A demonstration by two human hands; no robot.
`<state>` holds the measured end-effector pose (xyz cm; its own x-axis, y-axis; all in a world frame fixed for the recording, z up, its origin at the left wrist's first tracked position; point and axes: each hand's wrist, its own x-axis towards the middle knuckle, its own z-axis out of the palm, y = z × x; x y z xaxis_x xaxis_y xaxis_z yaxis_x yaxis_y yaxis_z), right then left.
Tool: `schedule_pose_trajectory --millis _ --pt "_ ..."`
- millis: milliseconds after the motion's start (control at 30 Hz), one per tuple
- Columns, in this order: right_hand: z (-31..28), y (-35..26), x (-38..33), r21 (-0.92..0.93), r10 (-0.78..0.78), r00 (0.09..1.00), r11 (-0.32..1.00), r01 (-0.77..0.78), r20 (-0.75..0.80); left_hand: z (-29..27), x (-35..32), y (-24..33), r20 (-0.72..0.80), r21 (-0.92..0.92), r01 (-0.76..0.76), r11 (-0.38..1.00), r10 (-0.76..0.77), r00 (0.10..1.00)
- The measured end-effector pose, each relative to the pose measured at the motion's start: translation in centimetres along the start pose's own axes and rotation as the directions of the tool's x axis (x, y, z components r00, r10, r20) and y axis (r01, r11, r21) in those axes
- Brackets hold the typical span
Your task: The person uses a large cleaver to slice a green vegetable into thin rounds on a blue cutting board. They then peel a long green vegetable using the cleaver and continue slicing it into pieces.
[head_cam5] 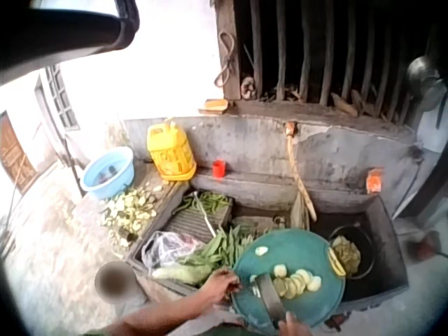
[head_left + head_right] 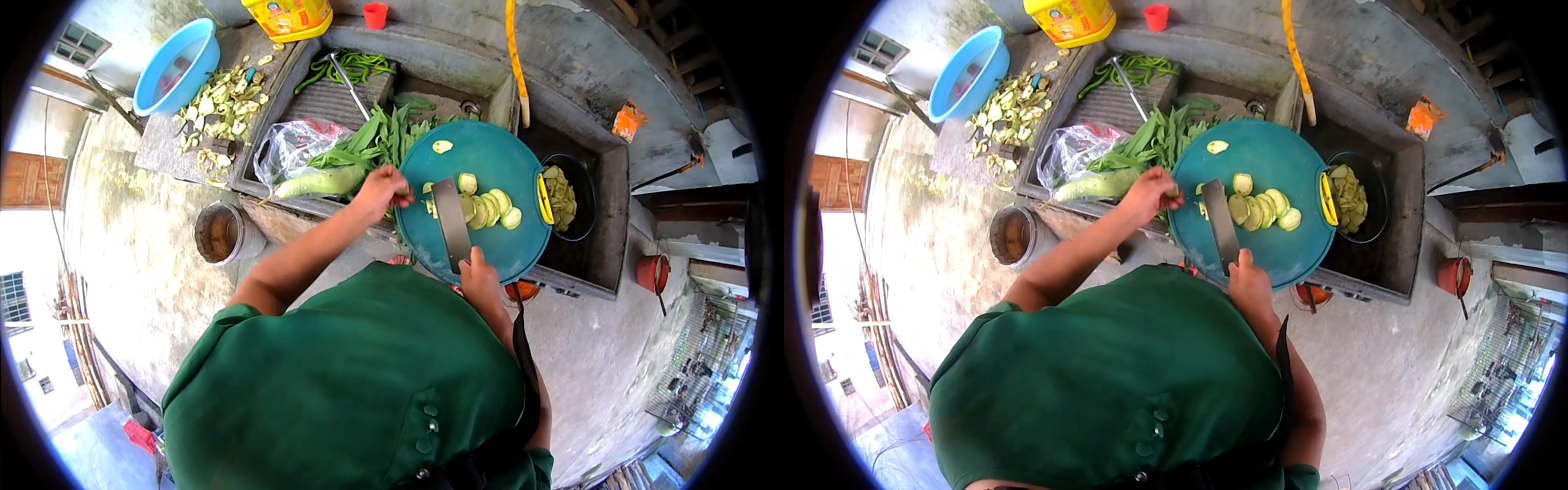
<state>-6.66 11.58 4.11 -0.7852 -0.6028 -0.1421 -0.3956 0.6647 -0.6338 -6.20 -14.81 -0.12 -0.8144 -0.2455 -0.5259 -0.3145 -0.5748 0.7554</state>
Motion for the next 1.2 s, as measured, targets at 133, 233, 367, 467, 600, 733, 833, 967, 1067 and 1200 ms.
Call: schedule_pose_trajectory --millis 133,233,367,467,600,733,833,967,1067,1200 --pt "-0.5 0.3 -0.5 -0.007 0.002 1.0 1.0 -0.002 0.017 1.7 4.6 4.4 -0.01 0.184 -0.191 0.964 0.197 0.98" --pt "-0.5 1.1 -1.7 -0.013 0.032 0.997 0.999 -0.032 0.069 2.4 9.7 5.8 0.027 0.591 -0.174 0.788 0.196 0.98" --pt "-0.9 1.7 -2.8 -0.011 0.072 0.995 0.997 -0.071 0.071 4.4 13.7 6.1 0.198 0.84 -0.253 0.48 0.162 0.967" --pt "-0.7 2.3 -3.3 0.004 0.098 0.994 0.995 -0.098 0.044 4.9 14.8 5.8 0.475 0.878 -0.478 -0.002 0.106 0.873" --pt "-1.0 2.0 -3.5 0.013 0.116 0.992 0.993 -0.117 0.042 5.4 15.1 5.3 0.519 0.837 -0.506 -0.207 0.009 0.855" --pt "-0.7 2.0 -3.3 0.036 0.09 0.995 0.995 -0.092 0.033 5.2 14.3 5.5 0.535 0.828 -0.519 -0.214 0.025 0.844" --pt "-0.8 1.4 -2.9 0.036 0.057 0.998 0.998 -0.058 0.029 4.3 12.7 5.7 0.485 0.849 -0.52 0.093 0.252 0.838" --pt "-0.2 1.7 -2.4 0.052 0.02 0.999 0.998 -0.022 0.027 3.1 7.8 6.9 0.15 0.314 -0.113 0.943 0.069 0.986" --pt "-0.2 1.3 -1.7 0.071 -0.006 1.0 0.997 0.004 0.03 0.2 4.4 5.6 0.053 -0.066 0.035 0.997 -0.031 0.998" --pt "-0.3 -0.1 -0.9 0.082 -0.02 1.0 0.996 0.019 0.02 -1.7 0.0 1.2 -0.086 -0.247 0.122 0.961 -0.147 0.985"
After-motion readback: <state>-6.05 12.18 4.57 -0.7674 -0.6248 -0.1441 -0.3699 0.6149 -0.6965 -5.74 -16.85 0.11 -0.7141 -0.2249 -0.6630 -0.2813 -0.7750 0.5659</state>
